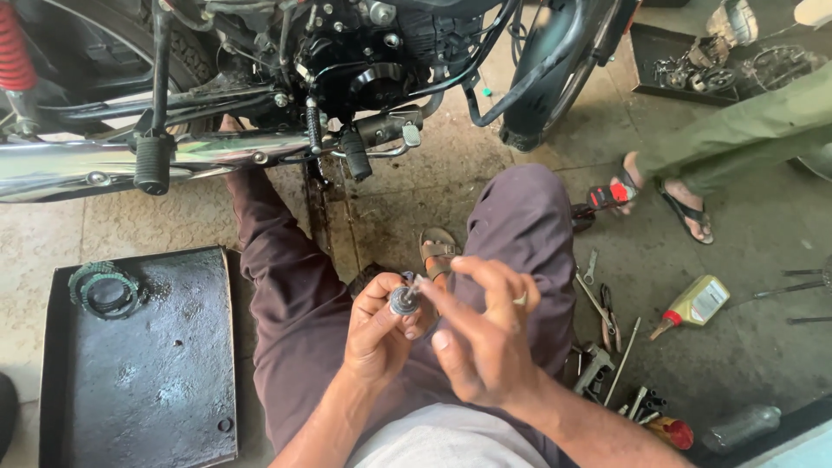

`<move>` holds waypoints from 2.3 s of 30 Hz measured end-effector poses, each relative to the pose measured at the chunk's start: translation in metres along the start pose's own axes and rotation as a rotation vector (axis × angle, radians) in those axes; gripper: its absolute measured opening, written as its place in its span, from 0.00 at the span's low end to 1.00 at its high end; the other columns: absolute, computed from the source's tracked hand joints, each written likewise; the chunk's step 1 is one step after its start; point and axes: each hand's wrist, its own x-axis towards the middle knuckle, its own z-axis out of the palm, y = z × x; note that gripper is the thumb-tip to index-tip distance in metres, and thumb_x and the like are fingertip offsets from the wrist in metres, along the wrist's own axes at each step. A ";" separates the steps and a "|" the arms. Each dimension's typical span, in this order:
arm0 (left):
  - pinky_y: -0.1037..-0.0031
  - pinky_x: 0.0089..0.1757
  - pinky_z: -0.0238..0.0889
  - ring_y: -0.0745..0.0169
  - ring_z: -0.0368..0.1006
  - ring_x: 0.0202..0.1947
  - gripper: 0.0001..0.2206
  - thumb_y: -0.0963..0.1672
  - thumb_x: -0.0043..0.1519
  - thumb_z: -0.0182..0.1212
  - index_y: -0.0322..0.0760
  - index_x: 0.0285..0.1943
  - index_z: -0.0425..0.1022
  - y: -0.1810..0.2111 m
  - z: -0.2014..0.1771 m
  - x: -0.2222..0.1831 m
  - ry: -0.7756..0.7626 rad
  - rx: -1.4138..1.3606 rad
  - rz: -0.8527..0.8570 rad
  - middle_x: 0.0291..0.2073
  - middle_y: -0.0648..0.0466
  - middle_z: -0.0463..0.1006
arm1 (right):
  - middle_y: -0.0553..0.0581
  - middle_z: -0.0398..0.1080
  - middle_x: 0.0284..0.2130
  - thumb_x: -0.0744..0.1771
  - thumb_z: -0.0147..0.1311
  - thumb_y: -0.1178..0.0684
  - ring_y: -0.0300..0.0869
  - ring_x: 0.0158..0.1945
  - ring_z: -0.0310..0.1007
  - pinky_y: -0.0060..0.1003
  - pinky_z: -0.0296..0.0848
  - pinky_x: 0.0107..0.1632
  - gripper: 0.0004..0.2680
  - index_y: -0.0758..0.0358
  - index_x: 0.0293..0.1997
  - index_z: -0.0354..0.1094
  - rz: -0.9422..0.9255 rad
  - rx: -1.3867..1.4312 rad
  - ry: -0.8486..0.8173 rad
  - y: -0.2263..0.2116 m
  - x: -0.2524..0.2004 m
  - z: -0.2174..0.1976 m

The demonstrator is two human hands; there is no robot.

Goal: Repairing and wiring electrical components on a motorcycle.

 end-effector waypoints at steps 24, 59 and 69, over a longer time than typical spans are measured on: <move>0.83 0.31 0.61 0.76 0.66 0.27 0.05 0.40 0.64 0.65 0.31 0.45 0.75 0.024 -0.008 0.031 0.578 0.711 0.387 0.30 0.59 0.76 | 0.64 0.70 0.55 0.69 0.46 0.45 0.54 0.55 0.68 0.50 0.60 0.58 0.13 0.58 0.43 0.78 0.041 0.111 0.016 0.022 0.039 0.013; 0.72 0.36 0.70 0.66 0.74 0.37 0.10 0.44 0.58 0.66 0.43 0.47 0.82 0.143 -0.003 0.374 -0.429 2.606 1.072 0.36 0.61 0.73 | 0.61 0.73 0.48 0.61 0.61 0.57 0.56 0.53 0.75 0.54 0.74 0.49 0.12 0.55 0.48 0.73 0.161 -0.009 -1.047 0.238 -0.051 0.433; 0.72 0.33 0.71 0.66 0.77 0.38 0.12 0.45 0.58 0.61 0.43 0.49 0.82 0.115 -0.040 0.407 -0.440 2.772 1.096 0.38 0.60 0.77 | 0.64 0.67 0.60 0.62 0.62 0.45 0.56 0.64 0.66 0.51 0.68 0.61 0.25 0.55 0.65 0.61 0.392 0.159 -1.300 0.251 0.004 0.396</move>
